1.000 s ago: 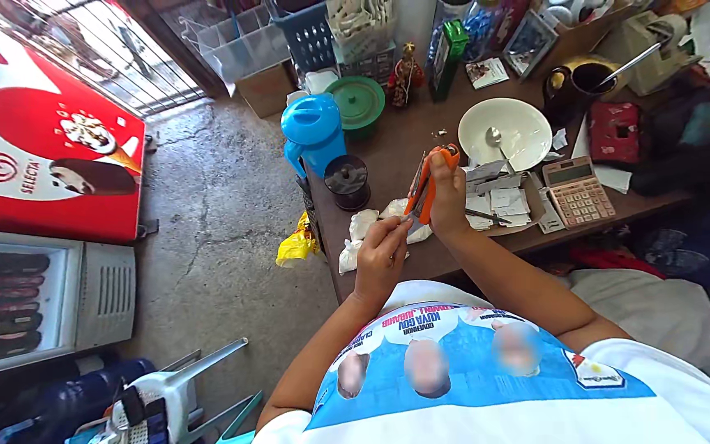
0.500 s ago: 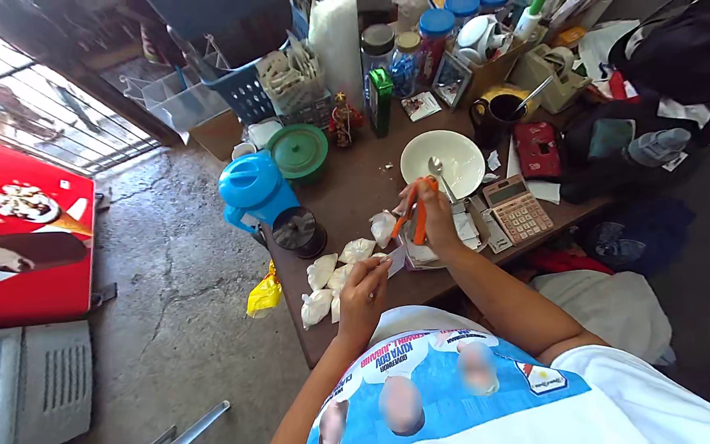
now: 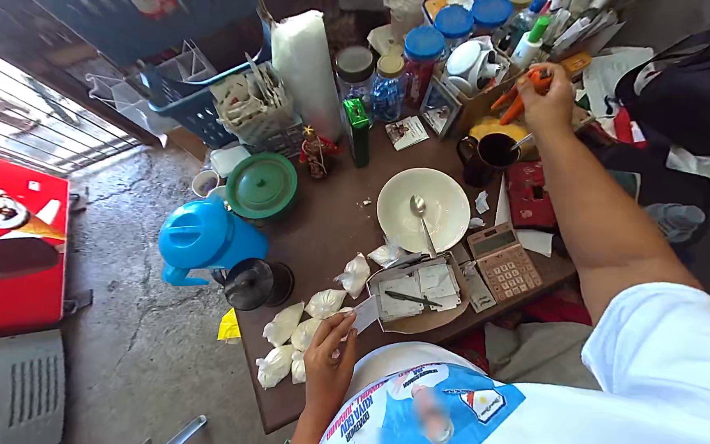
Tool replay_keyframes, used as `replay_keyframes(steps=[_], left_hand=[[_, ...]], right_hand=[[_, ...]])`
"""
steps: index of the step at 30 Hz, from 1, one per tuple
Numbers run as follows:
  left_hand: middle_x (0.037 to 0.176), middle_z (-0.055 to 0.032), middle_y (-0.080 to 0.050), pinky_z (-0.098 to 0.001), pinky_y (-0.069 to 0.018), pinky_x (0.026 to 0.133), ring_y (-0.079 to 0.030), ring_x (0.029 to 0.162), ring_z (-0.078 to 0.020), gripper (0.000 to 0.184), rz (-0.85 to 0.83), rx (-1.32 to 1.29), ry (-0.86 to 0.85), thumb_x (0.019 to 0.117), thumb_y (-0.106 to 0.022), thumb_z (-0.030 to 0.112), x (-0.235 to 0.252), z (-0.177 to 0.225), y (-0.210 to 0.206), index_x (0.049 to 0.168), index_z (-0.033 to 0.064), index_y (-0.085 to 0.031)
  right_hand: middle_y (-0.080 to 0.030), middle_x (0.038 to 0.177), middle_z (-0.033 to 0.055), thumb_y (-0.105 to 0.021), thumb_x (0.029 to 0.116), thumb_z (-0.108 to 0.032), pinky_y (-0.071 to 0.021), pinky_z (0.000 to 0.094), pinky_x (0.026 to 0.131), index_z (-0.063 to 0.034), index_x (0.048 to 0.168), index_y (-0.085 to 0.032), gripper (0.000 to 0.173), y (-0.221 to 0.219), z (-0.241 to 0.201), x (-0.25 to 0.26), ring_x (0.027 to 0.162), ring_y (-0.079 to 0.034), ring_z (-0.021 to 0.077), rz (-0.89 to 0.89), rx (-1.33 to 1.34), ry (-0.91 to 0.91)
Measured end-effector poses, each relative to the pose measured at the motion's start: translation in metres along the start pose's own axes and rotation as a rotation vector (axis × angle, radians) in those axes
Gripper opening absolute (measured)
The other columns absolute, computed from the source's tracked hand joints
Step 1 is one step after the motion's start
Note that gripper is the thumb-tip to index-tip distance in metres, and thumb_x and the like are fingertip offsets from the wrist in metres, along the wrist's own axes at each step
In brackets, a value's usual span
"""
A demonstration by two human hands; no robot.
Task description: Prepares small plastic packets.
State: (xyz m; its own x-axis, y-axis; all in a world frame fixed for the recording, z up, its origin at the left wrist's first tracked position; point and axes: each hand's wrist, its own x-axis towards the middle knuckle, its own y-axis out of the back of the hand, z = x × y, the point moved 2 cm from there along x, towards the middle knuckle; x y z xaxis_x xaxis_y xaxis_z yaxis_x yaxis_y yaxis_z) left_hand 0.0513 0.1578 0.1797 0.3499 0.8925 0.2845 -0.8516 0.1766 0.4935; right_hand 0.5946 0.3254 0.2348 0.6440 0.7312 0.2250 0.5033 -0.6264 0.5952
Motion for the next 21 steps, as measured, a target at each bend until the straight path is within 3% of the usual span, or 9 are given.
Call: replay_keyframes(steps=[5,13,17,19,21], left_hand=[[0.116,-0.0118,-0.070,-0.0165,-0.0571,0.081,-0.068,0.091,-0.0032,0.028,-0.055,-0.050,0.112,0.0926,-0.066,0.009,0.007,0.001,-0.009,0.117,-0.0005,-0.074],[0.121,-0.0147,-0.070,-0.0213,-0.0571,0.090,-0.069,0.104,-0.0096,0.028,-0.163,-0.102,0.150,0.0935,-0.066,0.009,0.022,0.000,-0.029,0.118,-0.0019,-0.073],[0.120,-0.0151,-0.070,-0.0209,-0.0568,0.091,-0.069,0.104,-0.0099,0.027,-0.153,-0.098,0.157,0.0931,-0.065,0.007,0.025,-0.001,-0.033,0.118,-0.0022,-0.073],[0.120,-0.0142,-0.070,-0.0203,-0.0570,0.090,-0.069,0.103,-0.0090,0.027,-0.146,-0.094,0.171,0.0932,-0.065,0.007,0.025,-0.002,-0.035,0.118,-0.0017,-0.074],[0.120,-0.0138,-0.070,-0.0203,-0.0571,0.090,-0.069,0.102,-0.0088,0.027,-0.147,-0.087,0.188,0.0932,-0.065,0.008,0.024,-0.005,-0.037,0.117,-0.0011,-0.074]], right_hand=[[-0.056,0.140,0.0284,-0.059,0.1011,-0.032,-0.0391,0.0473,0.114,0.0018,0.143,-0.051,0.055,-0.026,0.025,0.068,0.133,-0.053,0.0362,-0.067,-0.118,0.079],[-0.054,0.140,0.0304,-0.056,0.1038,-0.028,-0.0389,0.0534,0.114,0.0037,0.146,-0.044,0.054,-0.060,0.048,0.089,0.134,-0.053,0.0407,-0.262,-0.238,-0.028],[-0.042,0.149,0.0363,-0.057,0.0993,-0.021,-0.0344,0.0603,0.115,0.0065,0.146,-0.046,0.055,-0.066,0.031,0.083,0.140,-0.042,0.0486,-0.214,-0.388,-0.100],[-0.042,0.147,0.0376,-0.058,0.0944,-0.018,-0.0340,0.0620,0.114,0.0085,0.141,-0.051,0.054,-0.074,0.001,0.068,0.139,-0.041,0.0519,-0.122,-0.409,0.081],[-0.048,0.140,0.0392,-0.053,0.0992,-0.015,-0.0361,0.0632,0.113,0.0104,0.134,-0.056,0.044,-0.102,-0.018,0.052,0.135,-0.045,0.0545,-0.227,-0.389,0.304]])
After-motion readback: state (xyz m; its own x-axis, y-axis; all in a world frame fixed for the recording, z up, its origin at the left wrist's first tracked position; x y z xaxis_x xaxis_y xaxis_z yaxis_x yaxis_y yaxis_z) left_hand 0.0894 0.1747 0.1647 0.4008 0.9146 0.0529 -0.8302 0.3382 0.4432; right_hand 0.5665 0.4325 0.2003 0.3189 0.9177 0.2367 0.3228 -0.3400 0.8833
